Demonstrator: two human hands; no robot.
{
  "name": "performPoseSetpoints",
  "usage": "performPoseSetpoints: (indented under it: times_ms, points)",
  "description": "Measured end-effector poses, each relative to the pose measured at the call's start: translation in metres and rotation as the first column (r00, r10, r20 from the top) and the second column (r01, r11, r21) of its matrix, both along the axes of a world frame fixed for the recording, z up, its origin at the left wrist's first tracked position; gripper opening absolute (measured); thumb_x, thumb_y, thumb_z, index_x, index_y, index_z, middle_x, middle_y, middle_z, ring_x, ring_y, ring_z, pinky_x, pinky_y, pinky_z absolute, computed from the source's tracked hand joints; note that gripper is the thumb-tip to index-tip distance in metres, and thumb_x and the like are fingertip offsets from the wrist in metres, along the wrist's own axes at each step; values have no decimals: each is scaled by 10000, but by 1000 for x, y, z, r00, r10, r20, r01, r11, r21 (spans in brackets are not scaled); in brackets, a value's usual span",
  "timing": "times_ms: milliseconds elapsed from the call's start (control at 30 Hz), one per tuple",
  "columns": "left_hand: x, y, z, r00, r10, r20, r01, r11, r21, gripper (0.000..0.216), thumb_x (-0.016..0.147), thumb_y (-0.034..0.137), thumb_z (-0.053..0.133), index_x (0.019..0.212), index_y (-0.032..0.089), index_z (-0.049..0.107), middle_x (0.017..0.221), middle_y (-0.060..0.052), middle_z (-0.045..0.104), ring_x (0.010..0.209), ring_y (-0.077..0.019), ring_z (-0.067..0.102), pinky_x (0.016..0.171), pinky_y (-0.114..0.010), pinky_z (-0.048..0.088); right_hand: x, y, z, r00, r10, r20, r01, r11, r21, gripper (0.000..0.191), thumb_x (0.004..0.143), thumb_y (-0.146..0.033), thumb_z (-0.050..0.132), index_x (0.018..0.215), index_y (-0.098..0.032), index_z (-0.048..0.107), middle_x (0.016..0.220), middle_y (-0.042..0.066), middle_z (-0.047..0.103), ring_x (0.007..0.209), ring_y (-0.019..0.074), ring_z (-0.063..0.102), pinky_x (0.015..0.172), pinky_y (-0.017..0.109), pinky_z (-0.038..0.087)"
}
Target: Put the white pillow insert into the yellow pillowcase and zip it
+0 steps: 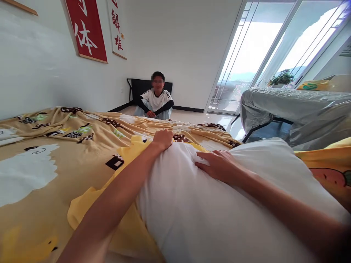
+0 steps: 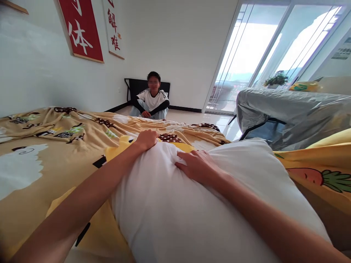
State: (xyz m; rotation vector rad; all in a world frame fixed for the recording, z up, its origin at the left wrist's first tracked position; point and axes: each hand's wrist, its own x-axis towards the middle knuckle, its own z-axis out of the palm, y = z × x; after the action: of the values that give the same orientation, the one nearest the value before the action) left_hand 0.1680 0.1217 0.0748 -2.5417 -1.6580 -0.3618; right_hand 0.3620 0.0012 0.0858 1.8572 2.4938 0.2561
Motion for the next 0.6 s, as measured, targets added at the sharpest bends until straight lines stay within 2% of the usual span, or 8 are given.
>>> performPoseSetpoints:
  times_ms: [67,133,200,267,333,433,533,600]
  points:
    - [26,0,12,998,-36,49,35,999,23,227,795,205,503,954,159,658,980,-117,657,968,-246,610,836,-355,479,-16,-11,11,998,40,57,-40,999,-3,393,910,-497,362,1086,-284,642,859,63,698,811,254,637,718,334,406]
    - [54,-8,24,991,-105,85,100,993,61,228,805,208,487,959,185,654,977,-93,656,974,-230,604,837,-339,476,-27,-9,14,992,91,83,-90,996,-6,338,915,-417,365,1016,-265,649,821,64,686,760,242,631,683,316,389]
    - [76,-20,29,980,-171,97,162,982,92,235,821,200,473,978,200,647,992,-85,649,1008,-224,589,867,-340,462,-28,5,7,991,107,78,-108,994,7,310,901,-329,375,1013,-243,652,903,90,688,803,254,628,673,317,381]
    - [83,-32,24,976,-198,94,189,978,90,236,833,188,473,994,202,644,999,-93,644,1035,-223,581,901,-348,445,-19,27,-9,996,66,53,-66,998,-5,327,898,-279,366,1042,-226,656,1022,117,677,898,266,620,708,328,385]
    - [72,-39,8,981,-172,87,167,984,58,239,830,155,477,997,188,645,990,-107,642,1020,-221,591,900,-348,447,-4,49,-30,1000,6,25,-5,999,-47,354,917,-288,351,1099,-216,646,1077,129,667,965,268,609,768,345,388]
    - [30,-48,-20,993,-72,95,72,997,3,241,827,127,465,988,151,643,962,-124,643,957,-231,611,842,-349,477,15,72,-55,1000,-19,-8,18,996,-83,382,946,-363,349,1189,-217,606,1046,120,677,1002,261,599,852,377,374]
    - [-17,-66,-36,990,-8,143,9,1000,-3,248,874,210,453,1042,148,625,1042,-111,627,1005,-224,582,880,-342,474,23,77,-60,999,11,-38,-12,1000,-24,397,956,-405,353,1177,-207,616,1030,125,663,1020,253,582,906,401,358]
    - [-43,-90,-41,974,-51,222,55,998,-12,286,908,269,431,1124,182,597,1134,-78,599,1064,-189,552,945,-313,443,24,65,-54,997,30,-77,-24,997,76,384,957,-386,362,1113,-195,656,1069,142,637,1041,254,568,930,412,359]
